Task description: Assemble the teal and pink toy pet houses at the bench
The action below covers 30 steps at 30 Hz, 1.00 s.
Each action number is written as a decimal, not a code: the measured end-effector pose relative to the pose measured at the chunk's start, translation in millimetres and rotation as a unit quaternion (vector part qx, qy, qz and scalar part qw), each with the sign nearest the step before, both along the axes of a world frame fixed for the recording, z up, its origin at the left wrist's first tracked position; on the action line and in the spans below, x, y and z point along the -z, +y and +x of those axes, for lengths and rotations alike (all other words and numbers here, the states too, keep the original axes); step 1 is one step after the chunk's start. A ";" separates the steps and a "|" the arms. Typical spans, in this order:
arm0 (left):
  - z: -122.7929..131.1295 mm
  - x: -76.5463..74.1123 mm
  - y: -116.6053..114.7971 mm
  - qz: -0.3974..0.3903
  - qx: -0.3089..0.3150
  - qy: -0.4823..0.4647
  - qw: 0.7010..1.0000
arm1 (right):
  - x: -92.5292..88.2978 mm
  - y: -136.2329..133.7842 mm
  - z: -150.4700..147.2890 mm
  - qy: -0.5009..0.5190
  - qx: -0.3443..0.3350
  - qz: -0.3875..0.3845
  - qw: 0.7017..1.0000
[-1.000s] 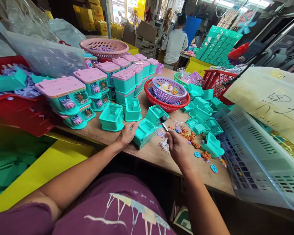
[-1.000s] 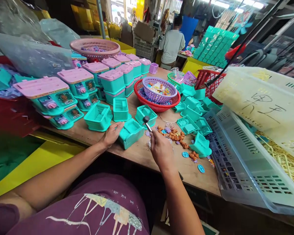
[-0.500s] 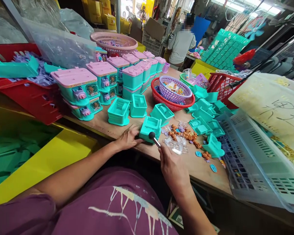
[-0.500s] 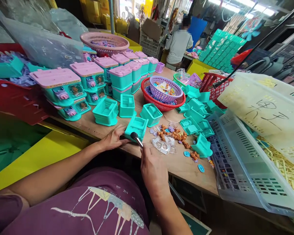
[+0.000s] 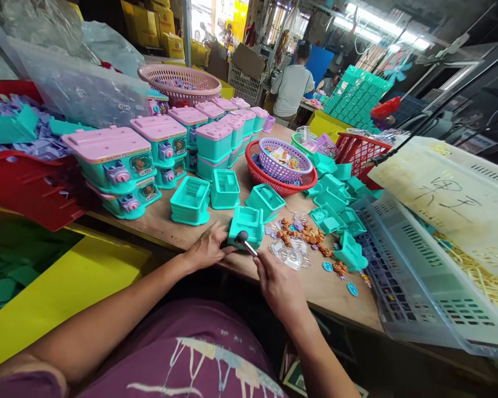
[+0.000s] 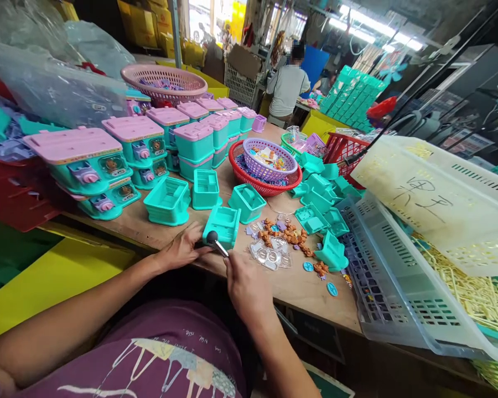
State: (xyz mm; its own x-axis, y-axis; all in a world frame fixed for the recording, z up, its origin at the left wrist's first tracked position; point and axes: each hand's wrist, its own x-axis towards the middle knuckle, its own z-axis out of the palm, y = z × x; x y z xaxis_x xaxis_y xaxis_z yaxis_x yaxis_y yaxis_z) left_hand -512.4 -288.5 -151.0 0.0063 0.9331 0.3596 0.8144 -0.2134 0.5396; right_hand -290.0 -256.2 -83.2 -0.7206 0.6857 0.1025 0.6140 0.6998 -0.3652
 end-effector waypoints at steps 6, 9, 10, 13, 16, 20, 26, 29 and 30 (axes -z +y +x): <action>-19.5 -63.2 -4.0 -0.001 0.020 0.292 0.956 | 11.4 8.8 66.7 0.033 0.039 -0.106 0.993; -25.6 -85.4 -1.8 -0.019 0.035 0.365 0.930 | 21.0 5.7 73.8 0.000 0.062 -0.129 0.990; -26.4 -88.5 -0.3 -0.018 0.038 0.384 0.922 | 24.8 5.4 70.8 -0.007 0.069 -0.130 0.989; -24.9 -93.4 6.5 -0.017 0.046 0.442 0.896 | 34.7 11.5 56.2 -0.046 0.100 -0.107 0.988; -14.9 -105.1 18.0 -0.038 0.030 0.457 0.888 | 40.6 27.6 51.1 -0.074 0.141 -0.061 0.985; 20.7 -122.0 47.6 -0.034 -0.006 0.394 0.918 | 47.0 49.7 67.0 0.019 0.142 -0.055 0.988; 82.3 -104.6 123.0 -0.115 -0.055 0.309 0.943 | 57.4 65.7 89.9 0.145 0.177 -0.016 0.973; 85.2 -97.0 144.6 -0.140 -0.049 0.309 0.940 | 63.8 66.5 101.4 0.161 0.184 -0.012 0.969; 81.5 -97.0 147.0 -0.146 -0.038 0.311 0.938 | 66.1 65.9 105.9 0.163 0.187 -0.015 0.969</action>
